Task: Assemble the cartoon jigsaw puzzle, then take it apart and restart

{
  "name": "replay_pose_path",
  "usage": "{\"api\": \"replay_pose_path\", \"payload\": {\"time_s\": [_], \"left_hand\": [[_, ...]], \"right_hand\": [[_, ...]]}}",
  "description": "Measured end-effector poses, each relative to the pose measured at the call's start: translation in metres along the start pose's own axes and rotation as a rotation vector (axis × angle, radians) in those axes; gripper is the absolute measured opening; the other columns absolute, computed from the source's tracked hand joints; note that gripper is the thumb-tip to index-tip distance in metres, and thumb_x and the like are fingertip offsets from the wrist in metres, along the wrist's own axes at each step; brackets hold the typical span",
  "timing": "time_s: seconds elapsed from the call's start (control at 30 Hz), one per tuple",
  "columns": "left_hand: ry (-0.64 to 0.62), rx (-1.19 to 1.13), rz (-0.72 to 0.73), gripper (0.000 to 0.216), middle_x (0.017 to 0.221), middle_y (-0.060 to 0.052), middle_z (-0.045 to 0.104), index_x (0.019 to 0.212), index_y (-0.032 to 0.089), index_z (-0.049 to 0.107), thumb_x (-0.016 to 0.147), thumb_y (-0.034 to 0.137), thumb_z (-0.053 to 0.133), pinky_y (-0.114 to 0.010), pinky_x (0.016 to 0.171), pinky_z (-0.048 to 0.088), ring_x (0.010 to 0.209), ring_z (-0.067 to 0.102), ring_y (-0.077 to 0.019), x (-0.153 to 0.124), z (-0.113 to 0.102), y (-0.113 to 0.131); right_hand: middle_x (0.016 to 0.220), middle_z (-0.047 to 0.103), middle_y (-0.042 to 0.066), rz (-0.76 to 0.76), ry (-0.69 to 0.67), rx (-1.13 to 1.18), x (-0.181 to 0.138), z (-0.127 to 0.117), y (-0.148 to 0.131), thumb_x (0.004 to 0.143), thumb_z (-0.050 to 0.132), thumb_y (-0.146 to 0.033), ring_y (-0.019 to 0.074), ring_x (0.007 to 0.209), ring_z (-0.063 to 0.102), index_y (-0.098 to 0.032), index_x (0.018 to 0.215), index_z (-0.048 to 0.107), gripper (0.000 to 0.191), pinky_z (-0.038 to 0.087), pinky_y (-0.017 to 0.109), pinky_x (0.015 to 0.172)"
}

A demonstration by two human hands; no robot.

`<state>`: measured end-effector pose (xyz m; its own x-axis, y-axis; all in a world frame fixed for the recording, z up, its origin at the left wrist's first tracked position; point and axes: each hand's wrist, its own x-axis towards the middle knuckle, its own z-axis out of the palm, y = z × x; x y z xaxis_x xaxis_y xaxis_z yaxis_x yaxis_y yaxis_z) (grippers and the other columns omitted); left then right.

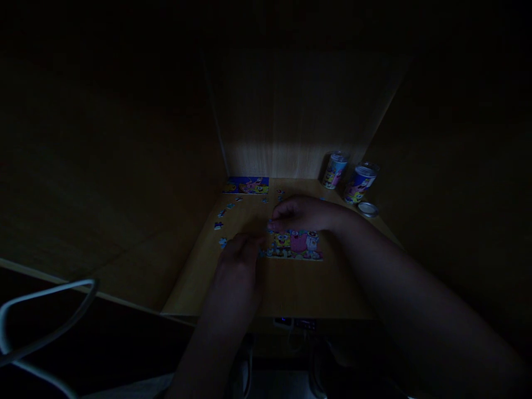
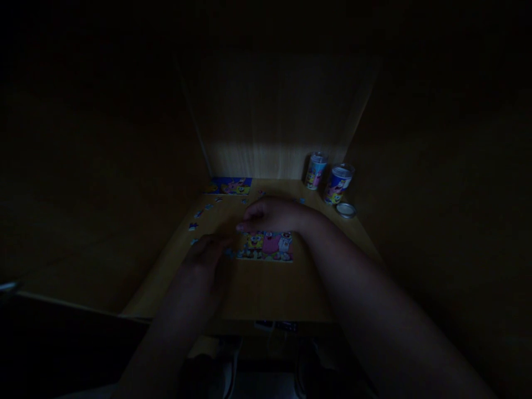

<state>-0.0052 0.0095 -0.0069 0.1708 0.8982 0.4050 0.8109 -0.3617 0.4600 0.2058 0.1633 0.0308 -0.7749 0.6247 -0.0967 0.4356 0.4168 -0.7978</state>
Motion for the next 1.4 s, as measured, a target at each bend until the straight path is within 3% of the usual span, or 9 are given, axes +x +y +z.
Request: {"api": "replay_pose_path", "payload": {"time_s": [0.1,0.27,0.33,0.5,0.7,0.9,1.13,1.27,1.4], "left_hand": [[0.073,0.018,-0.012,0.071,0.135,-0.013,0.069,0.135,0.02,0.065,0.072,-0.01,0.05,-0.047,0.11,0.058,0.127,0.067,-0.031,-0.001,0.001,-0.001],[0.165,0.082,-0.11,0.021,0.108,-0.011,0.073,0.11,0.019,0.071,0.096,0.011,0.058,-0.047,0.095,0.06,0.102,0.072,-0.0317,0.001,0.0,-0.001],[0.145,0.106,-0.131,0.013,0.104,-0.011,0.074,0.104,0.019,0.072,0.099,0.018,0.06,-0.049,0.093,0.059,0.099,0.071,-0.0328,0.002,0.0,-0.001],[0.07,0.173,-0.126,0.015,0.108,-0.013,0.074,0.107,0.019,0.075,0.101,0.028,0.065,-0.053,0.096,0.057,0.104,0.069,-0.0359,0.003,0.001,0.0],[0.026,0.149,-0.131,0.014,0.11,-0.011,0.076,0.104,0.02,0.077,0.101,0.026,0.064,-0.053,0.097,0.056,0.104,0.07,-0.035,0.005,0.0,-0.003],[-0.012,0.105,-0.202,0.012,0.116,-0.012,0.076,0.107,0.021,0.076,0.1,0.026,0.068,-0.052,0.1,0.055,0.11,0.069,-0.0348,0.006,-0.001,-0.007],[-0.028,0.134,-0.279,0.015,0.108,-0.013,0.076,0.097,0.02,0.073,0.1,0.034,0.069,-0.048,0.093,0.053,0.101,0.07,-0.0352,0.009,-0.003,-0.004],[-0.029,-0.006,-0.355,0.014,0.094,-0.007,0.078,0.091,0.024,0.07,0.101,0.034,0.066,-0.041,0.084,0.053,0.089,0.074,-0.0295,0.008,-0.007,-0.002],[0.009,-0.242,-0.413,0.014,0.095,-0.003,0.082,0.102,0.026,0.072,0.098,0.039,0.067,-0.035,0.078,0.055,0.086,0.077,-0.0253,0.006,-0.011,-0.001]], "right_hand": [[0.072,0.061,-0.005,-0.002,-0.001,-0.016,0.0,-0.001,0.001,0.09,0.073,-0.067,0.0119,0.066,0.051,-0.02,0.083,0.071,0.048,0.037,0.026,0.062],[0.077,0.069,-0.003,0.061,-0.005,-0.046,-0.003,-0.005,0.0,0.089,0.078,-0.057,0.0134,0.069,0.057,-0.02,0.088,0.075,0.037,0.042,0.027,0.066],[0.082,0.074,-0.002,0.085,-0.011,-0.061,-0.005,-0.007,-0.001,0.087,0.081,-0.05,0.0148,0.072,0.062,-0.02,0.09,0.078,0.03,0.045,0.027,0.069],[0.085,0.078,0.0,0.116,-0.067,-0.057,-0.007,-0.008,-0.002,0.085,0.084,-0.044,0.0172,0.077,0.068,-0.02,0.092,0.08,0.025,0.048,0.028,0.07],[0.087,0.079,0.0,0.135,-0.055,-0.043,-0.009,-0.007,-0.002,0.085,0.082,-0.042,0.0161,0.078,0.067,-0.021,0.093,0.08,0.023,0.049,0.027,0.072],[0.078,0.069,-0.002,0.143,0.017,-0.139,-0.012,-0.01,-0.003,0.091,0.075,-0.056,0.0148,0.07,0.059,-0.02,0.092,0.078,0.037,0.042,0.027,0.065],[0.073,0.063,-0.004,0.121,0.041,-0.115,-0.01,-0.009,0.0,0.092,0.072,-0.056,0.0133,0.067,0.053,-0.019,0.086,0.074,0.037,0.038,0.027,0.064],[0.074,0.065,-0.004,0.089,0.067,-0.079,-0.009,-0.008,0.001,0.091,0.073,-0.059,0.0131,0.067,0.053,-0.019,0.087,0.075,0.04,0.038,0.027,0.064],[0.079,0.07,-0.003,0.065,0.044,-0.017,-0.008,-0.007,0.0,0.09,0.076,-0.058,0.0142,0.071,0.058,-0.02,0.09,0.078,0.038,0.043,0.028,0.068]]}}
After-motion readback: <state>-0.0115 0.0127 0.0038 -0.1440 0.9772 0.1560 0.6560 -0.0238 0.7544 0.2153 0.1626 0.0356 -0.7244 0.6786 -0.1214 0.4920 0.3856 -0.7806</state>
